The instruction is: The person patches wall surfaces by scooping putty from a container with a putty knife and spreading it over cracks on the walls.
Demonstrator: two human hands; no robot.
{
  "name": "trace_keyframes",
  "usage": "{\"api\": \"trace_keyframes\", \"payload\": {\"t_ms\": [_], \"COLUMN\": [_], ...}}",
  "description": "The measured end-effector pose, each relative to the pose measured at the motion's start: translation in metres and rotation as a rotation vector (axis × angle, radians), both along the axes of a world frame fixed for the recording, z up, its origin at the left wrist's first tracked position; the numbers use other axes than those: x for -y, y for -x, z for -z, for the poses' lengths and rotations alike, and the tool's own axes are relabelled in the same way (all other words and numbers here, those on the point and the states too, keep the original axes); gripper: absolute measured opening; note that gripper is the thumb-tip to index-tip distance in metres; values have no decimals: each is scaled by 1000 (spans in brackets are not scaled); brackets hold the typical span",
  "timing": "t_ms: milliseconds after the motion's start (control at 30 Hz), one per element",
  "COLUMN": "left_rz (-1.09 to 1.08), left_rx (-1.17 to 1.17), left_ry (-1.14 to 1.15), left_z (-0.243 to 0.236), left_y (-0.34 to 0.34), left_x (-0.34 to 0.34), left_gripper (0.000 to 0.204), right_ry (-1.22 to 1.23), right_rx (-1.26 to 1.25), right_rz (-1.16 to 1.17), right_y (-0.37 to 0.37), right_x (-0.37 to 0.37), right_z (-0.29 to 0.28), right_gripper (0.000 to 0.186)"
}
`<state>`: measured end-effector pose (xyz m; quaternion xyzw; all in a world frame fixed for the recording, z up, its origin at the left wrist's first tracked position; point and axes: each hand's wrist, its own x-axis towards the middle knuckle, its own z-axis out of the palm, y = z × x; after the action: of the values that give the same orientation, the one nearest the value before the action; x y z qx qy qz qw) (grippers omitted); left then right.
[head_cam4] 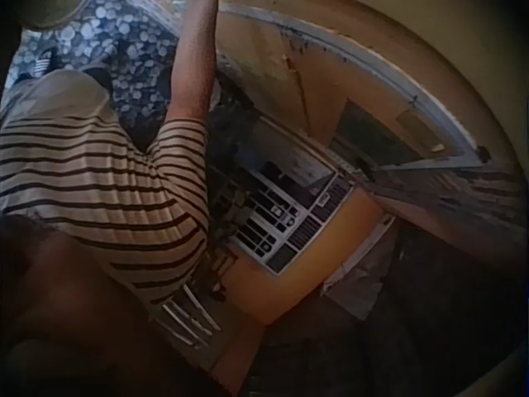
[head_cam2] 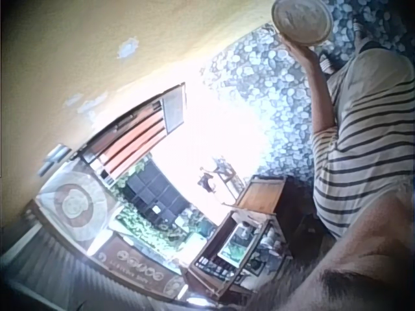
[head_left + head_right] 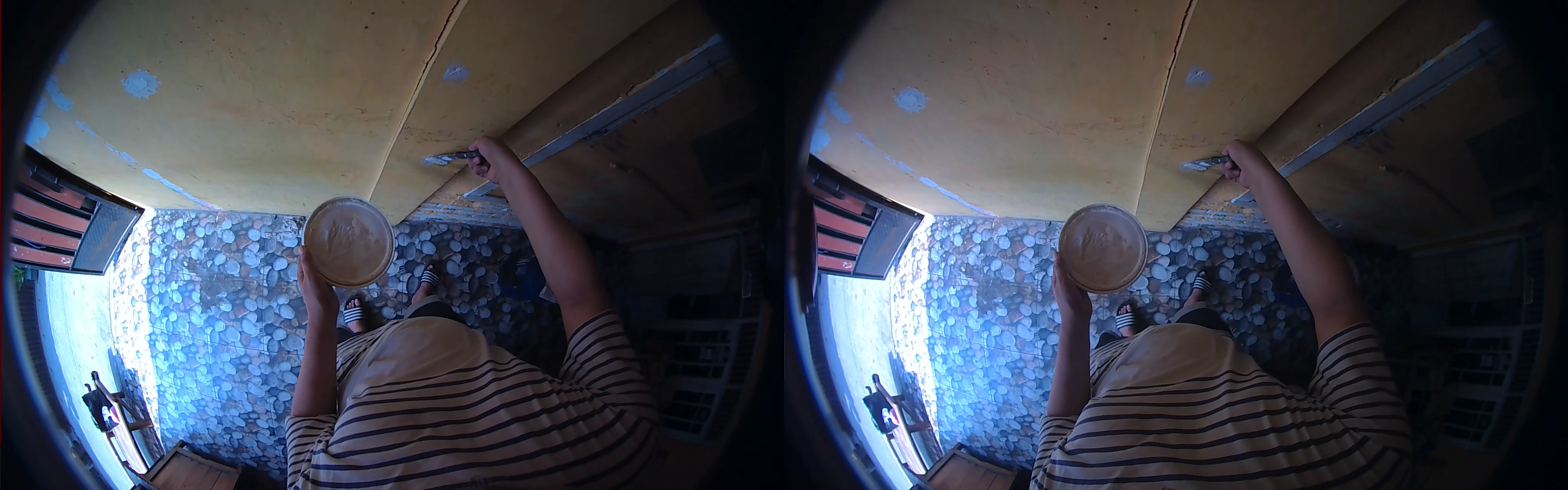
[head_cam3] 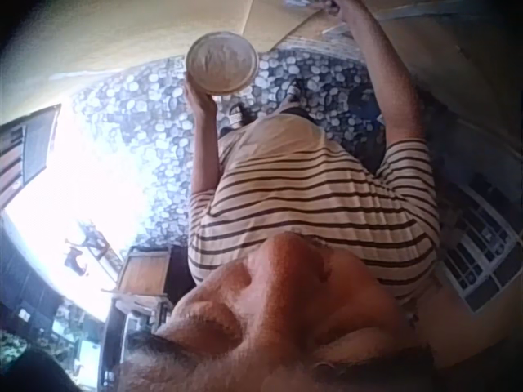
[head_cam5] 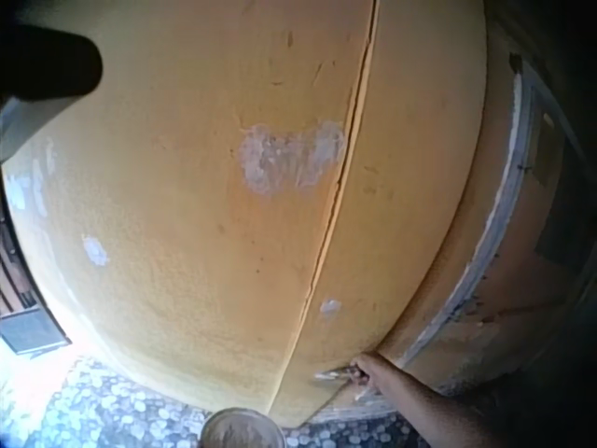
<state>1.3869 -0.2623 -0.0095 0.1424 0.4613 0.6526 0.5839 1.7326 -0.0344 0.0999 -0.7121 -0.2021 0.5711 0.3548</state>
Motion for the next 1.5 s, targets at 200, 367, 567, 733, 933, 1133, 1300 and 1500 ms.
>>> {"api": "trace_keyframes", "payload": {"t_ms": [200,367,567,733,933,1133,1300,1500], "left_rz": [8,-2,-5,-4,11,-129,-137,-161], "left_rx": [-20,-33,-16,-26,-237,117,60,9], "left_ry": [-13,11,17,-10,-100,6,-60,-63], "left_z": [-3,0,1,-4,2,-20,-36,-55], "left_y": [-1,1,2,-1,7,8,16,11], "left_x": [2,4,5,6,9,-12,-32,-46], "left_gripper": [59,58,56,55,55,54,57,58], "right_ry": [3,29,90,137,-3,-367,-692,-1156], "right_rx": [-65,-75,-31,2,191,-33,97,796], "right_rz": [-6,-88,-239,-204,-467,-742,-757,-868], "right_y": [-7,-16,-18,-13,11,21,67,100], "right_x": [0,14,24,7,45,134,194,219], "right_z": [-5,-17,-22,-15,-57,-47,-25,-6], "right_gripper": [14,15,15,12,16,21,27,46]}}
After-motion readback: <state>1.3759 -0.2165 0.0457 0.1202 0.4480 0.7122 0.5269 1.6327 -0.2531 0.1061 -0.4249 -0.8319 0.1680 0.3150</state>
